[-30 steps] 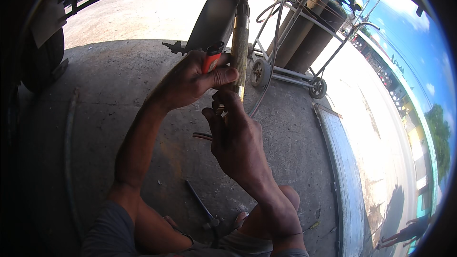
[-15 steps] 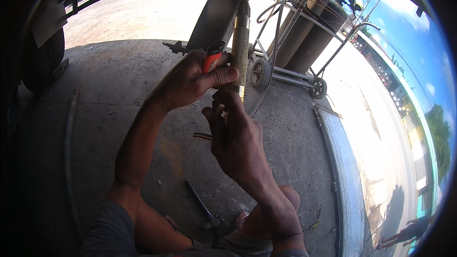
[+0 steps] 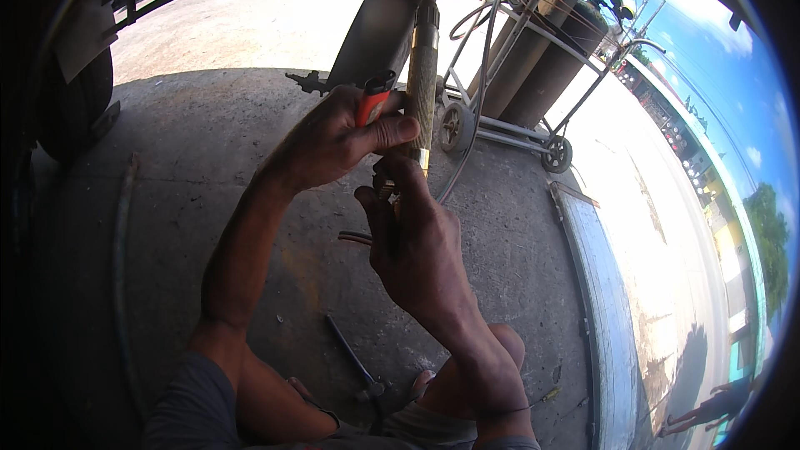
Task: The person sits on the floor and uses a lighter to ignite a welding torch. They then apply the flame to a metal wheel rim, moving the torch along the rim's edge to heat the metal.
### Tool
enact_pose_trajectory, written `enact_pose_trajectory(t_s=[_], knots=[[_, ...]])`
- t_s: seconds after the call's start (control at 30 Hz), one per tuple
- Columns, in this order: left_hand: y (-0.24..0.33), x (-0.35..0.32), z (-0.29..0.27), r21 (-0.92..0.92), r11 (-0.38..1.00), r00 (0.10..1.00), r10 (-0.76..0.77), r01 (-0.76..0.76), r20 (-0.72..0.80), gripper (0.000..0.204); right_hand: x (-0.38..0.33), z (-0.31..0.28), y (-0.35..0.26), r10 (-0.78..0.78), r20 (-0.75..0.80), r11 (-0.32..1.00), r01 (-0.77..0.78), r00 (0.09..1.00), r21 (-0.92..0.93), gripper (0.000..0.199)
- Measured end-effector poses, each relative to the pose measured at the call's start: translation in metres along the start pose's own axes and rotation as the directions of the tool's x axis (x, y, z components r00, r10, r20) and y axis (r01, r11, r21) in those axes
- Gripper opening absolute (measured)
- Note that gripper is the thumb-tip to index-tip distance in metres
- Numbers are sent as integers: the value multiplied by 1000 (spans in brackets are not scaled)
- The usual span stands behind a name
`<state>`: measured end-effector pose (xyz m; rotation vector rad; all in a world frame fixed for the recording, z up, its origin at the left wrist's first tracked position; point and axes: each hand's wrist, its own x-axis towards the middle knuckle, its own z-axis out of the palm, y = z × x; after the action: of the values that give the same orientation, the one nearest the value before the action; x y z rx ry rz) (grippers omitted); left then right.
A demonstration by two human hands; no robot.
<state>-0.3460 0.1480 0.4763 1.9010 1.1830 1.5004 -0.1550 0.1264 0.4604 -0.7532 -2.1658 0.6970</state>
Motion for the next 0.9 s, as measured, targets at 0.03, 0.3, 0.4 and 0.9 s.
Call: enact_pose_trajectory(t_s=[0.03,0.3,0.4,0.9], knots=[[0,0,0,0,1000,1000,-4,4,0,36,0,0,0,12,3,1000,-12,1000,-7,33],[1,0,0,11,1000,1000,0,0,-8,36,0,2,2,-43,-23,999,43,999,-7,33],[-2,1,1,9,1000,1000,9,-9,-15,37,0,2,3,-45,-25,999,45,999,-7,33],[0,1,-2,13,1000,999,-24,23,38,39,1,2,5,-56,-30,998,55,998,-31,34]])
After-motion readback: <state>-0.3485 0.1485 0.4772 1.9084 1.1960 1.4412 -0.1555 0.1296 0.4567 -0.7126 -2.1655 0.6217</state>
